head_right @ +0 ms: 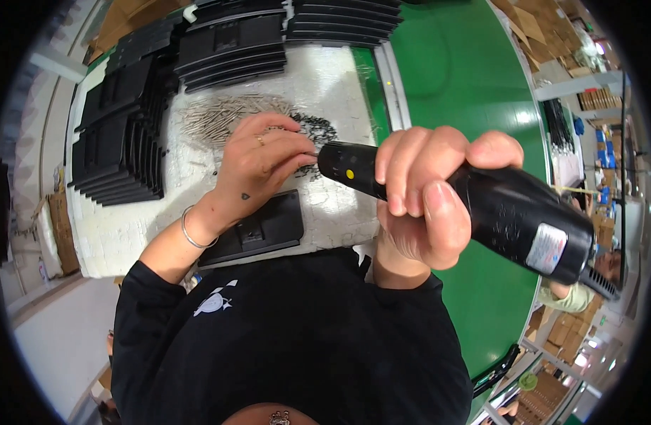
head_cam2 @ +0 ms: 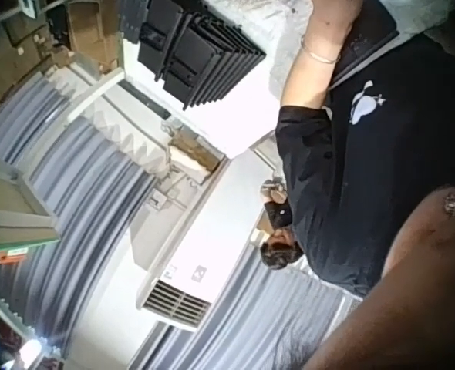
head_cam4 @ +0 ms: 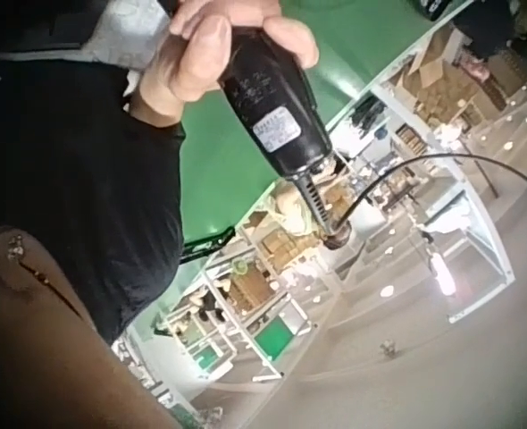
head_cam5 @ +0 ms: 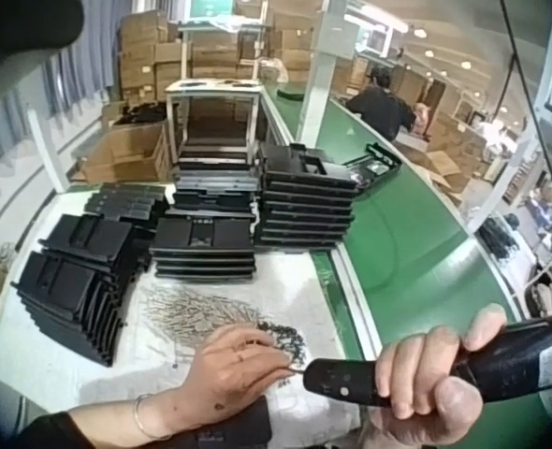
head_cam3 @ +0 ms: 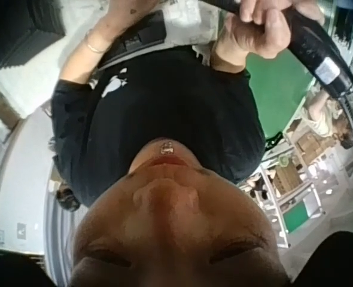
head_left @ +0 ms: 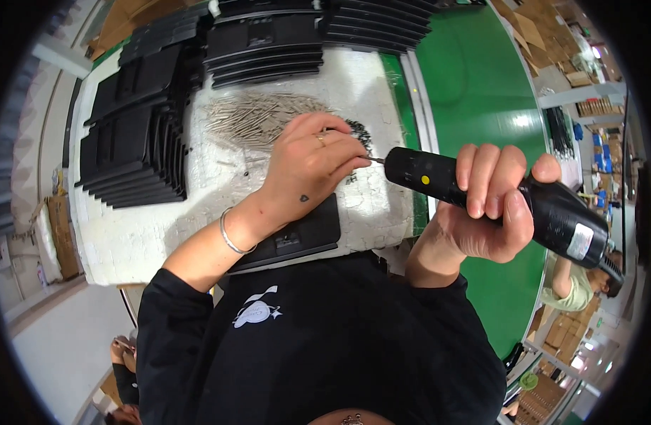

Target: Using an electric screwdriver to fasten screws into black plastic components on an assembly line.

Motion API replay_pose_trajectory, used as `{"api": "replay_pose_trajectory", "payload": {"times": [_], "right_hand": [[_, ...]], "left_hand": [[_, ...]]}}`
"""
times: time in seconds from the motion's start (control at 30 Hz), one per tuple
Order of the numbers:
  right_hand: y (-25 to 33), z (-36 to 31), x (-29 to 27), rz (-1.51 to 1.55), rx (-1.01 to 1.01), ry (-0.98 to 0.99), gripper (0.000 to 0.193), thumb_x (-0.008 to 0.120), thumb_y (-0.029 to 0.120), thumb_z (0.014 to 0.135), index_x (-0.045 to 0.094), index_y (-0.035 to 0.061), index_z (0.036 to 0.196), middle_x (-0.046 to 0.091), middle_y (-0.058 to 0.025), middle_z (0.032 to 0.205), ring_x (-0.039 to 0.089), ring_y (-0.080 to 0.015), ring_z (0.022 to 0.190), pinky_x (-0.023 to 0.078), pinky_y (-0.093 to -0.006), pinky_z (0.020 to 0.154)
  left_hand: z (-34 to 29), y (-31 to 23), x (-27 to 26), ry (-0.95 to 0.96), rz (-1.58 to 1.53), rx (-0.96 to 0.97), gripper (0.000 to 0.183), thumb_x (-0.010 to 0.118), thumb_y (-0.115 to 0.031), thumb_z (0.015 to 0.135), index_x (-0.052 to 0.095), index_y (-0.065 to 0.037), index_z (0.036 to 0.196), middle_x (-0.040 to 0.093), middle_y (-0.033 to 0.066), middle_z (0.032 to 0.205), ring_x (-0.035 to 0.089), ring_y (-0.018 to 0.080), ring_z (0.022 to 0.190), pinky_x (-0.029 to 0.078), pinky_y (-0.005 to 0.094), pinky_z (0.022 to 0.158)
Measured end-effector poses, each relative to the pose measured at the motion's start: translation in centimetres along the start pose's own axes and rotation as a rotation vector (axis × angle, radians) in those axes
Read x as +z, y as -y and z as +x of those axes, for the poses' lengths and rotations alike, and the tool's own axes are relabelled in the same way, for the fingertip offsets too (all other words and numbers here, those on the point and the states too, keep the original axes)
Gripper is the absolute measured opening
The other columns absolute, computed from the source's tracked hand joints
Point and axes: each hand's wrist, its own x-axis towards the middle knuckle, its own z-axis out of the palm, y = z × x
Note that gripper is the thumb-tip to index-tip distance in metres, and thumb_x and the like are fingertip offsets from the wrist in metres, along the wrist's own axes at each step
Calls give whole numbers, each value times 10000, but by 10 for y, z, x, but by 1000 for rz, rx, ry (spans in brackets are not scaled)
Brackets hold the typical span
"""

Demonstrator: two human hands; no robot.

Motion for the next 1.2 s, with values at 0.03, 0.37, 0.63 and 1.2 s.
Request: {"api": "replay_pose_trajectory", "payload": {"times": [0.03,0.37,0.63,1.2], "right_hand": [[0,-2,0,-11,17,55,386,555,66,823,420,110,1182,442,10,603,450,-128,489,423,-298,578],[-8,-13,18,7,68,504,372,697,19,791,388,115,974,569,-19,650,550,-142,470,472,-271,471],[-20,-25,31,27,68,246,383,626,9,788,395,102,1080,505,-13,600,497,-133,452,414,-275,460],[-31,-42,50,62,359,457,409,615,-66,773,380,106,1060,541,-47,681,530,-167,530,480,-344,553]], "left_hand": [[-3,0,-3,24,-16,29,118,758,-162,722,678,-100,783,666,-1,766,622,213,892,460,354,795],[-43,-17,-27,-7,-83,-134,243,755,-102,709,687,-87,942,667,33,981,601,260,967,482,381,859],[-91,36,-92,212,507,-464,182,653,-7,777,670,-50,953,630,100,975,614,303,900,521,356,737],[-117,-26,-83,100,102,-465,134,715,-50,748,660,-51,871,634,48,779,591,254,749,501,346,629]]}}
